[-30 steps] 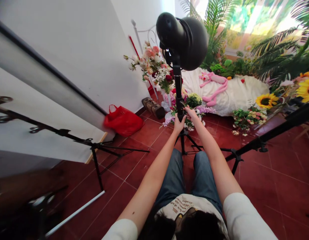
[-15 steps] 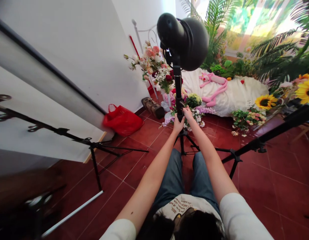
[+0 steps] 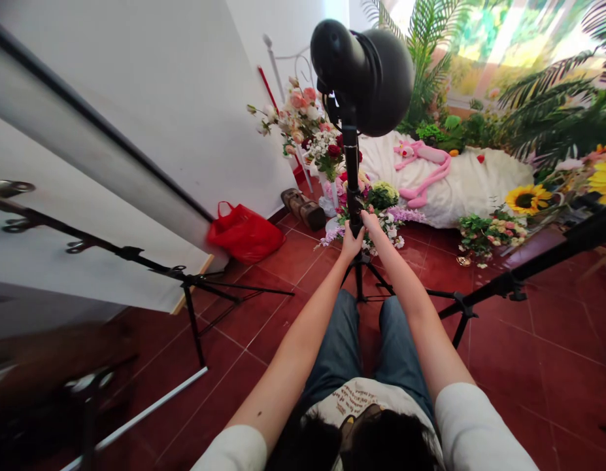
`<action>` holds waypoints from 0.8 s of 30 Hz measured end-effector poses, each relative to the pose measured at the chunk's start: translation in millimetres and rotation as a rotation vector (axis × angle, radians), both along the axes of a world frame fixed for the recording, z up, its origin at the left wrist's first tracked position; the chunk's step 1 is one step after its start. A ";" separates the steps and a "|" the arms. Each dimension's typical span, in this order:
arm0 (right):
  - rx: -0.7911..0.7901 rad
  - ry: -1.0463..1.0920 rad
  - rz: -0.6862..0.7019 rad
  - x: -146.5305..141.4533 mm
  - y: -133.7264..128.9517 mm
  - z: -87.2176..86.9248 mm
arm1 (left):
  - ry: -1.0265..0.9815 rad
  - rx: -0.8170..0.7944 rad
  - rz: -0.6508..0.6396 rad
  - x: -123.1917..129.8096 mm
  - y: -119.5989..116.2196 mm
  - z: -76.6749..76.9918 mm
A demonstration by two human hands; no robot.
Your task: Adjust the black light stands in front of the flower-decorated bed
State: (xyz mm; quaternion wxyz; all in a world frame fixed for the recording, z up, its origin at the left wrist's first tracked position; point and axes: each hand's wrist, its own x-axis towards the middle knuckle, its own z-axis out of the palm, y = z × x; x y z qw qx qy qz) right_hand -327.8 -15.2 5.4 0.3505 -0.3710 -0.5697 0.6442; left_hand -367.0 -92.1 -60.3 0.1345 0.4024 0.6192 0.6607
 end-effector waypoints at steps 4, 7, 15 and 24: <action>-0.104 0.098 0.085 51.0 -28.8 0.0 | 0.052 -0.059 0.034 1.5 -4.0 1.5; -0.178 0.160 0.139 110.7 -48.0 -8.6 | 0.100 -0.129 0.100 7.1 -6.9 2.7; -0.291 0.104 -0.042 290.8 -59.8 -43.0 | -0.011 -0.060 0.639 78.4 -3.7 10.6; -0.492 0.559 -0.435 407.0 -71.3 -34.0 | 0.038 0.056 -0.261 226.4 31.6 8.3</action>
